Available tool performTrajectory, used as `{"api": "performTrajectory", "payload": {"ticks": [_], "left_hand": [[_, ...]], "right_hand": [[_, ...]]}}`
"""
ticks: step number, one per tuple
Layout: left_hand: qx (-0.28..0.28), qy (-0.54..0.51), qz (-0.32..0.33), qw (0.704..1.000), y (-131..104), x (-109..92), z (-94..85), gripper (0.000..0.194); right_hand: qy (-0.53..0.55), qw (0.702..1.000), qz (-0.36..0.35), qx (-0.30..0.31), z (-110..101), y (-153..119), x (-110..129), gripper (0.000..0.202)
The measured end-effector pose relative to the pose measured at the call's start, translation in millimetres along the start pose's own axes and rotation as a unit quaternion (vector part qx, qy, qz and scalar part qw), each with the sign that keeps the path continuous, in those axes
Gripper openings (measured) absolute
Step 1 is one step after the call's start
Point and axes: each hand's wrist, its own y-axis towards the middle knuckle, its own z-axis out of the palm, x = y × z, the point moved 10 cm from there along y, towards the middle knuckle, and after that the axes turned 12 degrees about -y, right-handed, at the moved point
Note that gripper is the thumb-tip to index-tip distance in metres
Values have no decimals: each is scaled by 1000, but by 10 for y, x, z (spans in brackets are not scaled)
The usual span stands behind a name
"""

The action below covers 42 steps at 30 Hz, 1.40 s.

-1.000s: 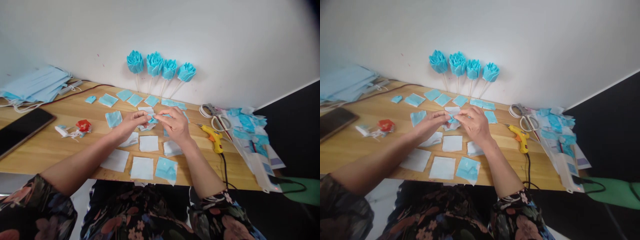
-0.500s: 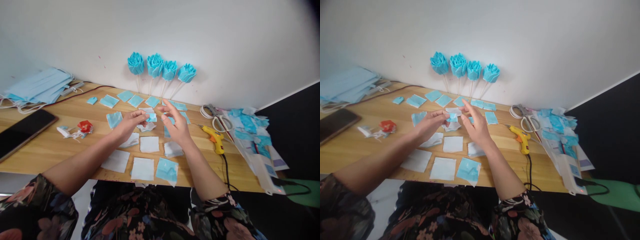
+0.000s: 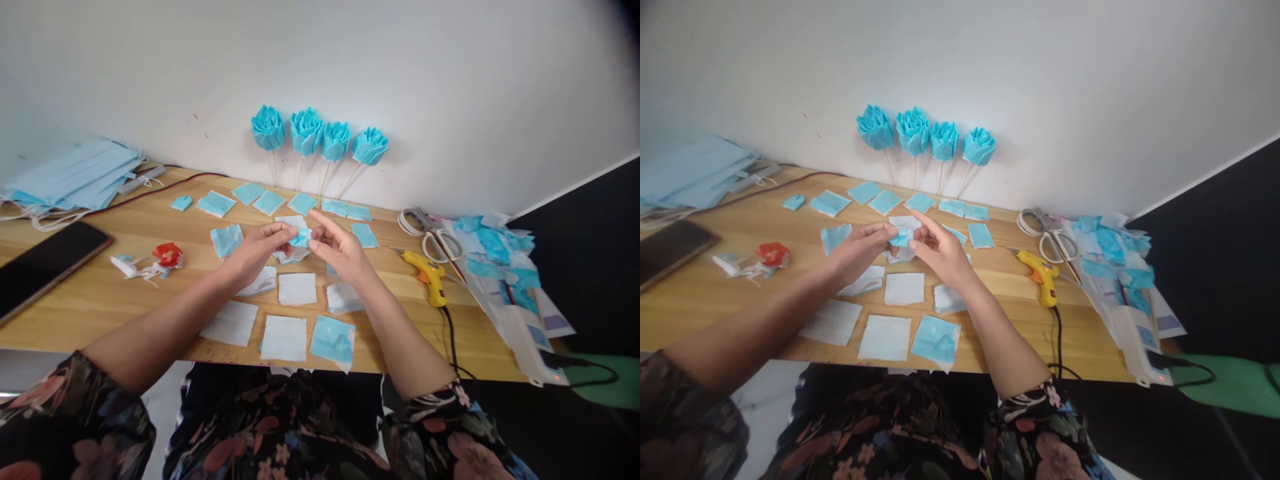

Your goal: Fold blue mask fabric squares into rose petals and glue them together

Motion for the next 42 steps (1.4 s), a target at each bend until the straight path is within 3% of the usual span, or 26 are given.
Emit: {"api": "performTrajectory", "payload": {"ticks": [12,20,27,36,42], "left_hand": [[32,28,-2,999,-15,-6,76,36],[33,31,5,999,-6,-12,77,24],[29,64,-1,997,-15,-9,85,21],[40,135,-15,990,-48,-8,151,24],[42,115,-16,992,-47,-25,160,25]], "right_hand": [[6,1000,11,-16,-18,2,9,66],[4,1000,16,-12,-9,7,-16,64],[13,999,14,-43,-145,14,-7,46],[-69,995,3,-75,-103,-27,56,17],[-168,974,-80,-129,-151,-84,281,5]]}}
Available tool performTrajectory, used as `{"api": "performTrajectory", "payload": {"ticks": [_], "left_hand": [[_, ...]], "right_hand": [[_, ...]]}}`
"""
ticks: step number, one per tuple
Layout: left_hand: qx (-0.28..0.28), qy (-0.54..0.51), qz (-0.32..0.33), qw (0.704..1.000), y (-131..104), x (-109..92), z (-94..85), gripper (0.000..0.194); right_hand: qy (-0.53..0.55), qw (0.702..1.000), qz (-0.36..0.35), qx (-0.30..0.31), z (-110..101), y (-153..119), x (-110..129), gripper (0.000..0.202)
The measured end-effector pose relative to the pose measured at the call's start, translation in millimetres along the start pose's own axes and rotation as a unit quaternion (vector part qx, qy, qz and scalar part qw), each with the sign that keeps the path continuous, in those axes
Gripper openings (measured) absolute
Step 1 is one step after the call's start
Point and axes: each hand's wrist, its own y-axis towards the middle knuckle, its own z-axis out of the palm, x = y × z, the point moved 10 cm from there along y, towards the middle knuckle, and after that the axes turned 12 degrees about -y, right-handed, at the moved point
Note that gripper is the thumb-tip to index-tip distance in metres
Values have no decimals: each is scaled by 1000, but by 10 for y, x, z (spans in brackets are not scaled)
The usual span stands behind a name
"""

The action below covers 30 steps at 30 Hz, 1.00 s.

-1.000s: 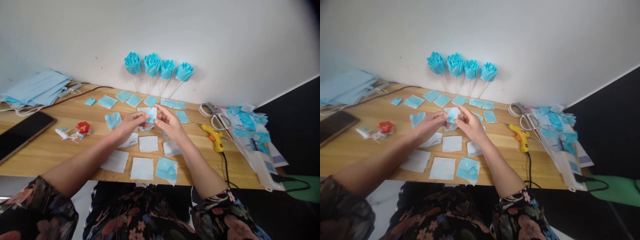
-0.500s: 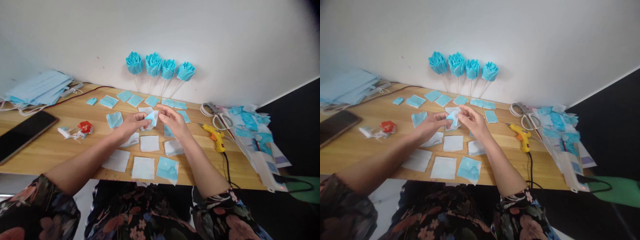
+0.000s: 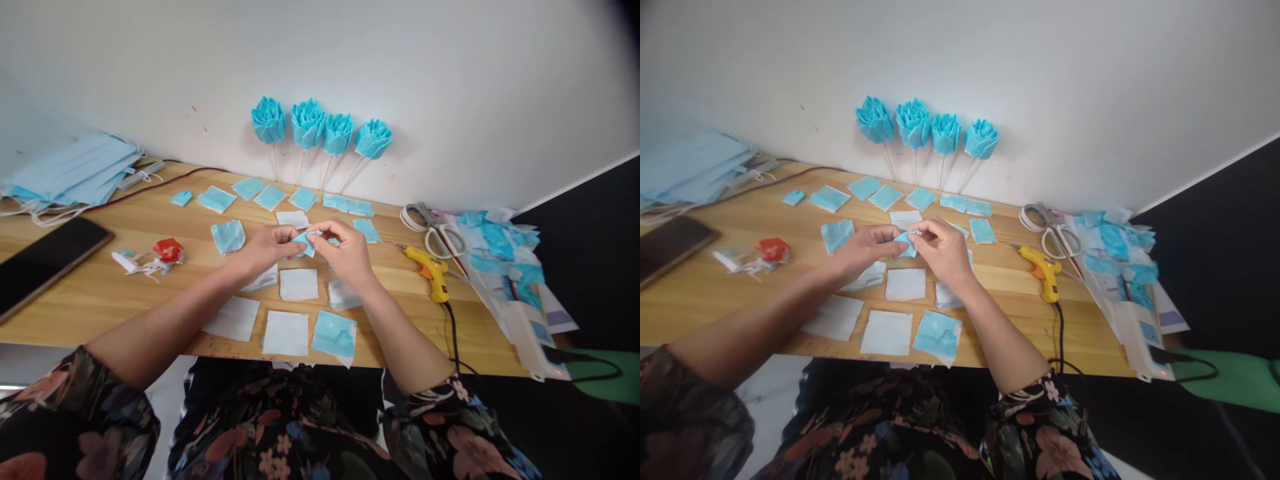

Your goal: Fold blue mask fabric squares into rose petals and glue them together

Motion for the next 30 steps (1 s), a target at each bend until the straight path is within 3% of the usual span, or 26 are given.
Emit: {"api": "performTrajectory", "payload": {"ticks": [6,11,17,25,30], "left_hand": [[0,-35,4,999,13,20,-25,21],[-4,-45,10,999,22,32,-46,19],[-5,-40,15,999,24,22,-54,18],[2,-31,1,1000,21,45,-27,20],[22,-30,1,999,11,50,-9,21]], "right_hand": [[-74,989,-126,-22,-85,-27,236,14],[-102,980,-171,-6,-98,-32,283,22],[-109,979,-175,-5,-102,-28,278,21],[-112,988,-106,-29,-136,-3,153,11],[-153,978,-129,-63,-152,-37,202,18]]}}
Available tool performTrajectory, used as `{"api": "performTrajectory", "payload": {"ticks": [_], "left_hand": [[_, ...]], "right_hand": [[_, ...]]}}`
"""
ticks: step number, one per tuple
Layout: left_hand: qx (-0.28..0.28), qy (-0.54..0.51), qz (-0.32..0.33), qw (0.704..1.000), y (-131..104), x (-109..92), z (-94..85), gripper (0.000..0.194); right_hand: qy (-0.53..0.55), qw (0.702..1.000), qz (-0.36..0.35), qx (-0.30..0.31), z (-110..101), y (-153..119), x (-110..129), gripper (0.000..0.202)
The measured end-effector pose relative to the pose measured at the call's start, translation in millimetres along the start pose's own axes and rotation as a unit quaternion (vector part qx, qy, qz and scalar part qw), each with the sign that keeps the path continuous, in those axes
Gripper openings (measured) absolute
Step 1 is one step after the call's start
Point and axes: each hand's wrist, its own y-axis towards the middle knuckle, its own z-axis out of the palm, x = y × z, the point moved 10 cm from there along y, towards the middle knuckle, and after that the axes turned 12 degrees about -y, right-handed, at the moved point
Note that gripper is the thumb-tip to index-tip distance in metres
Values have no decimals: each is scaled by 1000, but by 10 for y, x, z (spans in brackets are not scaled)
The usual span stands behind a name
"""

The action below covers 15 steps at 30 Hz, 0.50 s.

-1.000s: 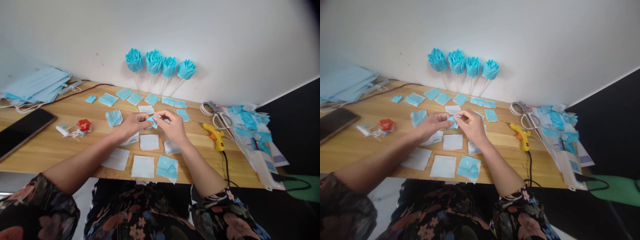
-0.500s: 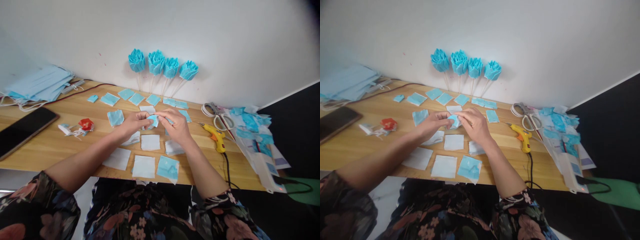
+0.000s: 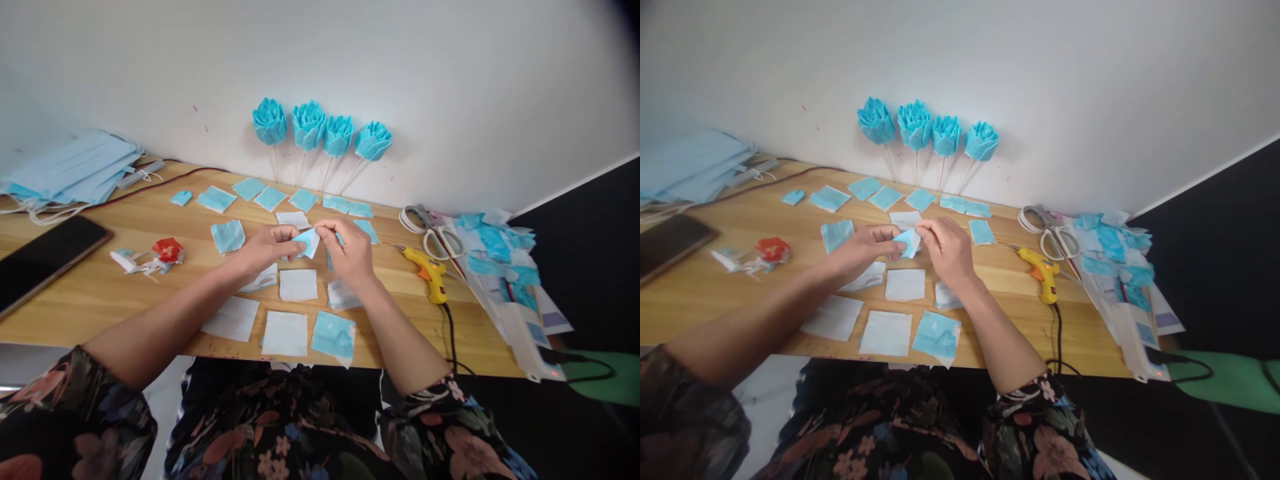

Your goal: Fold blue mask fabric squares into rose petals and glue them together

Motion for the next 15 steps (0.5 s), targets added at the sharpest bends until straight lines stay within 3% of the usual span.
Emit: {"api": "performTrajectory", "payload": {"ticks": [4,8,11,15], "left_hand": [[10,-22,-3,1000,1,8,13,22],[4,-38,-7,999,10,9,11,22],[-4,-39,-6,999,13,8,-5,22],[-8,-24,-6,1000,5,6,-15,21]], "right_hand": [[-33,999,-19,-32,-37,-24,6,27],[64,995,74,-14,20,-25,-252,36],[207,961,175,56,206,-50,-441,42],[316,909,236,131,369,-84,-421,36]]}}
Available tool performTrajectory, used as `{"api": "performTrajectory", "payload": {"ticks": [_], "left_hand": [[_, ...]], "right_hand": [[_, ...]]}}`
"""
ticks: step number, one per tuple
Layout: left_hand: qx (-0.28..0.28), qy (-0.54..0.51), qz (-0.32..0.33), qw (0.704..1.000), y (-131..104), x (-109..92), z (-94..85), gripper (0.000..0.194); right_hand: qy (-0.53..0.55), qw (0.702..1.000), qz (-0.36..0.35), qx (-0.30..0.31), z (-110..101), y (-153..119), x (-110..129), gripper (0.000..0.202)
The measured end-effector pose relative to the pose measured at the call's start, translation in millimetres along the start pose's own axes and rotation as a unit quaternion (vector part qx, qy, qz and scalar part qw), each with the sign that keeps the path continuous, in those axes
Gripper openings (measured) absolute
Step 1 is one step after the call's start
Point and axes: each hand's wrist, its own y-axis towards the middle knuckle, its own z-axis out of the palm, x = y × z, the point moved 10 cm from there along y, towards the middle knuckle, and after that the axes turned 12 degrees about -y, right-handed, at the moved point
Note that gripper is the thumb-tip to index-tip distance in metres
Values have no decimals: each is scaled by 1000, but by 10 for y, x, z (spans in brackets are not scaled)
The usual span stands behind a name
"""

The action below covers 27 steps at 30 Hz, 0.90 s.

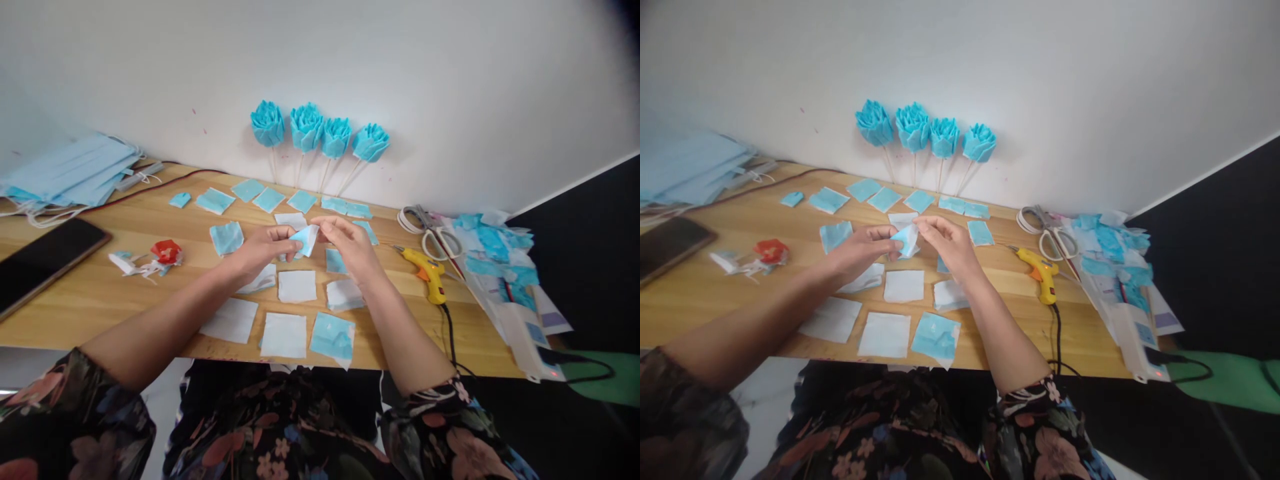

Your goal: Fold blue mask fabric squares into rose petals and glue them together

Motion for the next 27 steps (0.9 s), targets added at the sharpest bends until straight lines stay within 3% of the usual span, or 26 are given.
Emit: {"api": "performTrajectory", "payload": {"ticks": [10,18,27], "left_hand": [[-20,48,-13,999,-15,-10,21,22],[-14,46,-3,999,-11,-30,26,24],[-14,46,1,999,-13,-33,14,24]], "right_hand": [[-84,996,-2,23,107,-26,11,22],[-233,961,-132,-71,24,-104,357,5],[-277,939,-192,-73,13,-168,493,10]]}}
